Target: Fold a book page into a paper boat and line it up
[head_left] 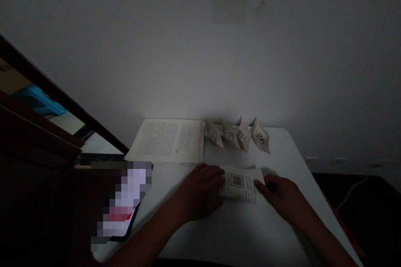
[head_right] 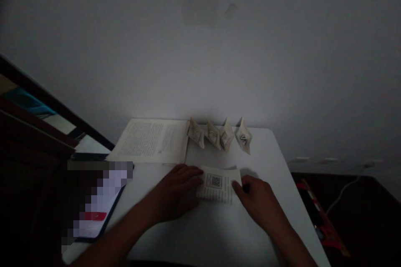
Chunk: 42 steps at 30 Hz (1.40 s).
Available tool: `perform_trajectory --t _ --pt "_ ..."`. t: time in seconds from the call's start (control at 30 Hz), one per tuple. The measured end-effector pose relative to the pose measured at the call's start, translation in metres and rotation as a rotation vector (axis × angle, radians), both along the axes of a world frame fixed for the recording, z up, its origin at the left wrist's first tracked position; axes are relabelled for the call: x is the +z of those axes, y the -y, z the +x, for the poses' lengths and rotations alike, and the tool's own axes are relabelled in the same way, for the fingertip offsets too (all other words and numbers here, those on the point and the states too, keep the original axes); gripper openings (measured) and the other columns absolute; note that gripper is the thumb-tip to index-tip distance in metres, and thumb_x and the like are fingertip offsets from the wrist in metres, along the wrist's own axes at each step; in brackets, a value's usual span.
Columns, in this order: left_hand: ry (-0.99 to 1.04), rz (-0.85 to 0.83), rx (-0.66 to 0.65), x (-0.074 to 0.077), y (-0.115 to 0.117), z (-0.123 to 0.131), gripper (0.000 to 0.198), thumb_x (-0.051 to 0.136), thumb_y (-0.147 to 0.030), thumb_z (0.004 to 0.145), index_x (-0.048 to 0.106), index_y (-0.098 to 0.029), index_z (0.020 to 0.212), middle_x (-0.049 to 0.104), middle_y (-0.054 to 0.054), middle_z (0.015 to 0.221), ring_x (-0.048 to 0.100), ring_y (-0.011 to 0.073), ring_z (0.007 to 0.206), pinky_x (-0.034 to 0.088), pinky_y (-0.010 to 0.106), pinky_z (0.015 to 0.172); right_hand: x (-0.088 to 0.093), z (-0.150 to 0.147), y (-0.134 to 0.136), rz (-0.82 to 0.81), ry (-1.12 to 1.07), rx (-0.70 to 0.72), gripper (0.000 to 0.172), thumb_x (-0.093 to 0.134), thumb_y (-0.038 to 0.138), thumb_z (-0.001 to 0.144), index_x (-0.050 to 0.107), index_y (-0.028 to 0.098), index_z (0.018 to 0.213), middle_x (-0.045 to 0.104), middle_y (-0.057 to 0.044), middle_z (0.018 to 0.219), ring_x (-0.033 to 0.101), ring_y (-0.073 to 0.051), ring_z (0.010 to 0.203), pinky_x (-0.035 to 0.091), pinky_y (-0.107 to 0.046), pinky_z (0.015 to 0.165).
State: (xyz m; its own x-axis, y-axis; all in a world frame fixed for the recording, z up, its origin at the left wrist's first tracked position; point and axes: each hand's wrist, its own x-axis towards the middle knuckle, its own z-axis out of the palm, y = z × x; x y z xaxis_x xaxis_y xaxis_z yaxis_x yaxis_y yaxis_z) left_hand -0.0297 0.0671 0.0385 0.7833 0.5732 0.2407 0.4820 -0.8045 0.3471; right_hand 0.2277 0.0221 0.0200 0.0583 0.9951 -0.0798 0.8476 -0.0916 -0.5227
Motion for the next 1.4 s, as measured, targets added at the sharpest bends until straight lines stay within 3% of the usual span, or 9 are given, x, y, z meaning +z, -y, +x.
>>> perform_trajectory --t 0.13,0.73,0.83,0.9,0.97,1.1,1.2,1.4 --pt "-0.026 -0.002 -0.022 -0.006 -0.004 0.006 0.047 0.066 -0.029 0.071 0.053 -0.019 0.115 0.053 0.009 0.128 0.046 0.0244 0.119 0.032 0.044 0.101 0.000 0.000 -0.001 -0.025 0.005 0.000 0.038 0.042 0.048 0.083 0.052 0.021 0.058 0.059 -0.001 0.053 0.056 -0.018 0.051 0.038 -0.028 0.052" --pt "-0.037 -0.022 -0.011 -0.018 -0.004 0.008 0.037 0.061 -0.032 0.077 0.055 -0.018 0.111 0.053 0.010 0.127 0.047 0.0236 0.118 0.032 0.042 0.102 0.000 0.000 -0.002 -0.013 -0.002 -0.029 0.037 0.047 0.046 0.081 0.055 0.021 0.056 0.059 -0.001 0.052 0.057 -0.018 0.050 0.038 -0.029 0.050" --pt "-0.045 -0.032 -0.010 -0.015 -0.005 0.009 0.035 0.061 -0.031 0.077 0.056 -0.017 0.108 0.054 0.010 0.124 0.049 0.0238 0.114 0.035 0.041 0.098 0.000 -0.001 0.001 -0.007 -0.076 -0.056 0.030 0.047 0.044 0.082 0.063 0.019 0.084 0.067 -0.004 0.067 0.062 -0.020 0.060 0.045 -0.030 0.056" --pt "-0.046 -0.035 -0.017 -0.013 -0.005 0.009 0.035 0.061 -0.031 0.076 0.056 -0.017 0.108 0.055 0.011 0.122 0.050 0.0243 0.112 0.037 0.041 0.097 0.000 -0.002 0.004 0.057 -0.084 -0.079 0.040 0.049 0.043 0.082 0.055 0.017 0.111 0.069 -0.007 0.082 0.065 -0.022 0.070 0.049 -0.033 0.063" --pt "-0.044 -0.030 -0.024 -0.011 -0.006 0.010 0.035 0.061 -0.031 0.076 0.056 -0.016 0.107 0.055 0.011 0.121 0.051 0.0252 0.110 0.037 0.042 0.096 0.000 -0.004 0.008 0.209 0.004 -0.070 0.052 0.053 0.043 0.080 0.046 0.015 0.123 0.066 -0.012 0.098 0.064 -0.026 0.087 0.048 -0.040 0.075" --pt "-0.050 -0.035 -0.029 -0.009 -0.006 0.012 0.034 0.061 -0.032 0.075 0.056 -0.016 0.105 0.056 0.011 0.119 0.052 0.0255 0.107 0.038 0.043 0.094 0.003 -0.019 0.016 0.498 0.196 0.177 0.046 0.061 0.034 0.075 0.051 0.016 0.116 0.055 -0.015 0.117 0.050 -0.031 0.110 0.037 -0.048 0.092" --pt "-0.043 -0.045 -0.020 -0.009 -0.006 0.013 0.038 0.064 -0.029 0.072 0.056 -0.016 0.106 0.055 0.010 0.119 0.051 0.0251 0.107 0.037 0.042 0.094 0.005 -0.038 0.016 0.440 0.205 0.422 0.035 0.060 0.020 0.075 0.056 0.019 0.110 0.059 -0.010 0.108 0.052 -0.027 0.101 0.038 -0.045 0.090" --pt "-0.052 -0.105 -0.019 -0.007 -0.008 0.013 0.041 0.063 -0.025 0.068 0.055 -0.017 0.108 0.056 0.009 0.116 0.051 0.0253 0.107 0.036 0.041 0.095 0.003 -0.052 0.001 0.376 0.210 0.575 0.024 0.059 0.015 0.075 0.060 0.017 0.099 0.063 -0.008 0.093 0.054 -0.024 0.087 0.042 -0.039 0.080"
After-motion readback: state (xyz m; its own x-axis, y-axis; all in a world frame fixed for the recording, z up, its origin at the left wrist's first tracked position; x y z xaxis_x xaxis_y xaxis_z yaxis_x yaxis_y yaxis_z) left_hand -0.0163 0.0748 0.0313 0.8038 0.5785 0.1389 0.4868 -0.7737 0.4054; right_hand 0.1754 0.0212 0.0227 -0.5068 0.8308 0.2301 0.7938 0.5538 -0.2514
